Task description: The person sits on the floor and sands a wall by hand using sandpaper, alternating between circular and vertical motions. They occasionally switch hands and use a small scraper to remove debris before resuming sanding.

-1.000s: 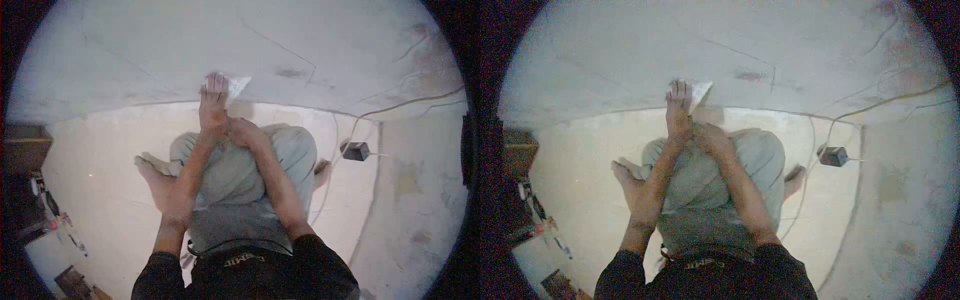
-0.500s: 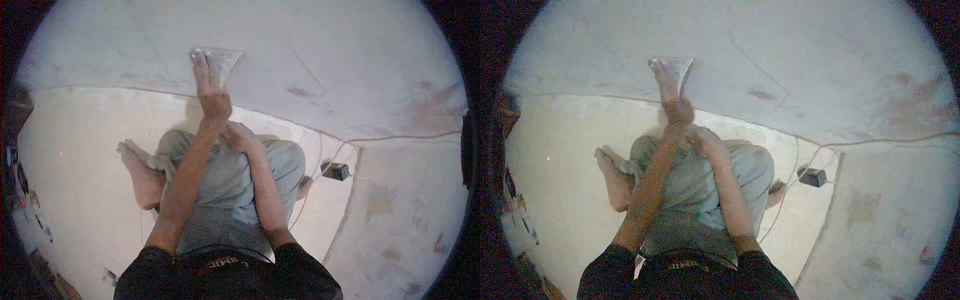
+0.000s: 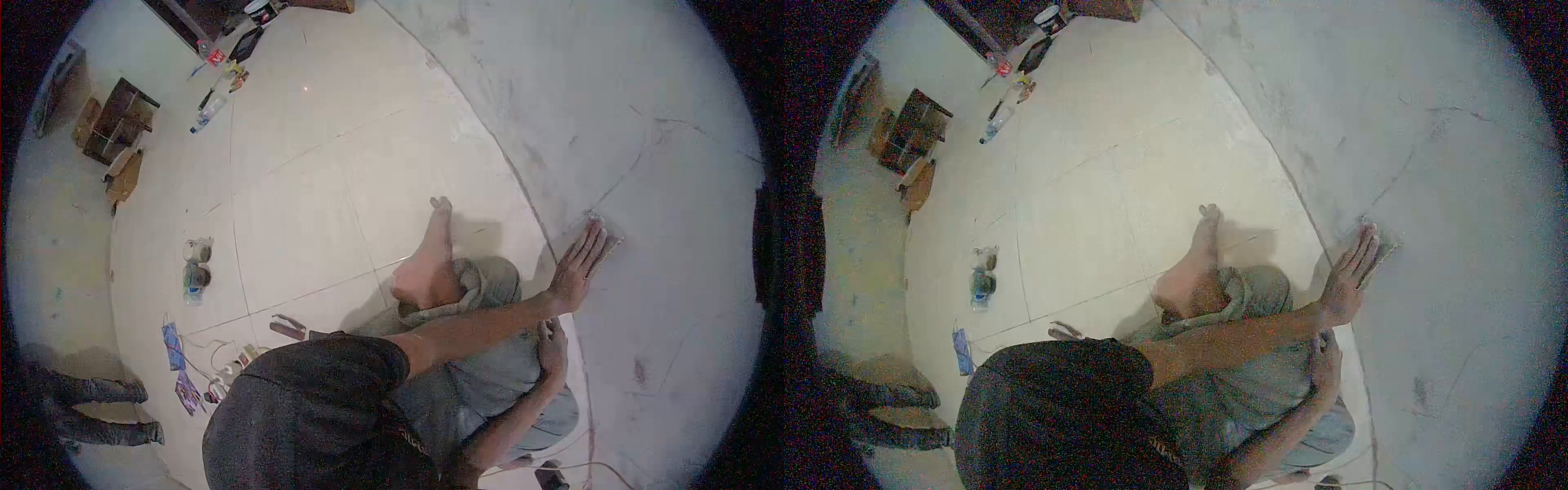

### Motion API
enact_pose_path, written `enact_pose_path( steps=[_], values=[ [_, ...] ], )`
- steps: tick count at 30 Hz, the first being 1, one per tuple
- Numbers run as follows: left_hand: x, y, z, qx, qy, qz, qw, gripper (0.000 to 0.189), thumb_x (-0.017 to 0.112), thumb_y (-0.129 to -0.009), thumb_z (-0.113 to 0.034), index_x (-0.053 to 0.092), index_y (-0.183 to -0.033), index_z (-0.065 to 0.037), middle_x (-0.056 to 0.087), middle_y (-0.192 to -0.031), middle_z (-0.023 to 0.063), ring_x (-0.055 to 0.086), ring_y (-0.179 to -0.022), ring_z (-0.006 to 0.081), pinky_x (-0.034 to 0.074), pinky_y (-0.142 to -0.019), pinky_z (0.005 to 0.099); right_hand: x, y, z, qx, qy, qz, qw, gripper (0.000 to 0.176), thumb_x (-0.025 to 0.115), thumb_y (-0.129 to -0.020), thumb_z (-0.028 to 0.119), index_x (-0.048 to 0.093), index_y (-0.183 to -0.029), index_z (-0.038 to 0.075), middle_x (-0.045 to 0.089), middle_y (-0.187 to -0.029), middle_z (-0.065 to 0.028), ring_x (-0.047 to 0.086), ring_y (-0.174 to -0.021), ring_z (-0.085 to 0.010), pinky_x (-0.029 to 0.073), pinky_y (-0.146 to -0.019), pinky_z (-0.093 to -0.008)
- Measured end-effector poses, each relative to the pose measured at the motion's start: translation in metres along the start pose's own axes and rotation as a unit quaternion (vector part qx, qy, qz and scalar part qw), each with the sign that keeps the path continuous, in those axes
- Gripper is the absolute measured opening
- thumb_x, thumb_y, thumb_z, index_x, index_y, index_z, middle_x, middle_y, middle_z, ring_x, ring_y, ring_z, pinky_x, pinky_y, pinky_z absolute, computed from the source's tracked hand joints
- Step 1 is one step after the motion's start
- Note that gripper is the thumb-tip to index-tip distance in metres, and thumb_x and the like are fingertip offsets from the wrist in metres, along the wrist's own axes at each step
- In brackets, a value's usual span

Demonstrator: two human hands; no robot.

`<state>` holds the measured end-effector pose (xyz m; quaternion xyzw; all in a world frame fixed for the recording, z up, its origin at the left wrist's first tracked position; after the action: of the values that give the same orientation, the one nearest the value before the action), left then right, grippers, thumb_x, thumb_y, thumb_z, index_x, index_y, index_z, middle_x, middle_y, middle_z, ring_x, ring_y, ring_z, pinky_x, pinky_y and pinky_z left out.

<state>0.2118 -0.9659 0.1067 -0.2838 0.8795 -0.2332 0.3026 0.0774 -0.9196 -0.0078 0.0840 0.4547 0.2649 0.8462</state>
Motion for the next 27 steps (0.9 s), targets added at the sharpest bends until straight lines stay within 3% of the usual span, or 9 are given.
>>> enact_pose_path(
  steps=[4,5,7,9,12,13,16,19,27],
  values=[
    [0.007,0.003,-0.006,0.008,-0.026,-0.022,0.999,0.058,0.036,-0.093,-0.013,0.016,-0.148,-0.005,0.008,-0.155,0.0137,0.012,-0.143,0.0322,0.011,-0.116,0.0420,-0.005,0.011,0.006,0.024,0.003,0.003,1.000,0.041,0.054,-0.090,0.031,0.056,-0.116,-0.001,0.062,-0.110,-0.0222,0.059,-0.106,-0.0358,0.045,-0.086,-0.0407],
    [0.012,0.005,0.008,-0.036,0.298,-0.062,0.952,0.057,0.034,-0.095,-0.015,0.016,-0.148,-0.006,0.007,-0.156,0.0118,0.013,-0.142,0.0305,0.010,-0.116,0.0420,-0.005,0.009,0.001,0.022,0.021,-0.002,1.000,0.042,0.054,-0.091,0.031,0.056,-0.115,-0.003,0.063,-0.108,-0.0228,0.059,-0.105,-0.0356,0.045,-0.086,-0.0408],
    [0.042,0.014,0.024,-0.085,0.564,-0.094,0.816,0.055,0.030,-0.098,-0.020,0.014,-0.149,-0.008,0.005,-0.156,0.0086,0.013,-0.142,0.0272,0.007,-0.117,0.0418,0.012,-0.002,-0.026,0.020,0.030,0.023,0.999,0.042,0.055,-0.089,0.029,0.056,-0.114,-0.005,0.064,-0.105,-0.0225,0.059,-0.104,-0.0364,0.046,-0.086,-0.0413],
    [0.011,0.011,-0.015,0.046,0.003,-0.070,0.996,0.056,0.031,-0.099,-0.023,0.011,-0.149,-0.011,0.005,-0.156,0.0074,0.010,-0.143,0.0259,0.003,-0.117,0.0417,0.015,-0.006,-0.022,-0.072,0.004,-0.018,0.997,0.034,0.059,-0.084,0.024,0.061,-0.103,-0.004,0.064,-0.103,-0.0231,0.059,-0.098,-0.0400,0.046,-0.083,-0.0437],
    [0.035,0.026,0.005,-0.110,0.306,0.004,0.946,0.054,0.028,-0.100,-0.029,0.013,-0.150,-0.014,-0.001,-0.156,0.0083,0.003,-0.144,0.0263,0.001,-0.116,0.0410,0.021,-0.003,-0.019,-0.063,0.023,-0.049,0.997,0.030,0.059,-0.082,0.020,0.061,-0.100,-0.004,0.063,-0.101,-0.0249,0.059,-0.096,-0.0394,0.046,-0.083,-0.0442],
    [0.043,0.029,0.011,-0.155,0.368,0.019,0.917,0.053,0.027,-0.101,-0.030,0.014,-0.150,-0.015,-0.003,-0.157,0.0086,0.000,-0.144,0.0264,0.001,-0.116,0.0408,0.011,0.018,-0.007,0.012,-0.002,-0.039,0.999,0.040,0.062,-0.083,0.027,0.060,-0.115,0.004,0.057,-0.121,-0.0186,0.050,-0.118,-0.0351,0.040,-0.100,-0.0412],
    [0.036,0.022,0.004,-0.019,0.165,0.020,0.986,0.052,0.030,-0.100,-0.026,0.019,-0.148,-0.011,0.003,-0.155,0.0166,0.005,-0.142,0.0369,0.006,-0.114,0.0494,0.033,0.008,-0.016,-0.063,-0.151,-0.086,0.983,0.034,0.057,-0.083,0.017,0.059,-0.111,-0.001,0.057,-0.119,-0.0198,0.051,-0.115,-0.0363,0.042,-0.097,-0.0416],
    [0.038,0.018,-0.014,0.055,0.100,-0.019,0.993,0.055,0.031,-0.100,-0.027,0.017,-0.148,-0.005,0.005,-0.154,0.0212,0.005,-0.142,0.0403,0.013,-0.113,0.0522,0.017,0.009,-0.003,-0.002,-0.038,-0.004,0.999,0.031,0.056,-0.082,0.013,0.060,-0.108,-0.002,0.059,-0.112,-0.0222,0.054,-0.108,-0.0380,0.044,-0.091,-0.0434],
    [0.016,0.002,-0.025,-0.021,0.140,-0.039,0.989,0.055,0.032,-0.100,-0.025,0.015,-0.147,-0.002,0.004,-0.153,0.0247,0.004,-0.140,0.0442,0.013,-0.112,0.0519,0.022,0.009,-0.019,-0.010,0.008,-0.071,0.997,0.032,0.056,-0.087,0.026,0.059,-0.107,0.001,0.059,-0.113,-0.0223,0.055,-0.106,-0.0383,0.045,-0.089,-0.0450]
  ],
)
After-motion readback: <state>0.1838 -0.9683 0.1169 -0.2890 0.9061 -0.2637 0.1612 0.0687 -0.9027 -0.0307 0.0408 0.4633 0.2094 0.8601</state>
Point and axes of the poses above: each hand's wrist, its own y-axis away from the middle knuckle, its own x-axis out of the palm, z = x × y, the point moved 10 cm from there along -y, towards the middle knuckle
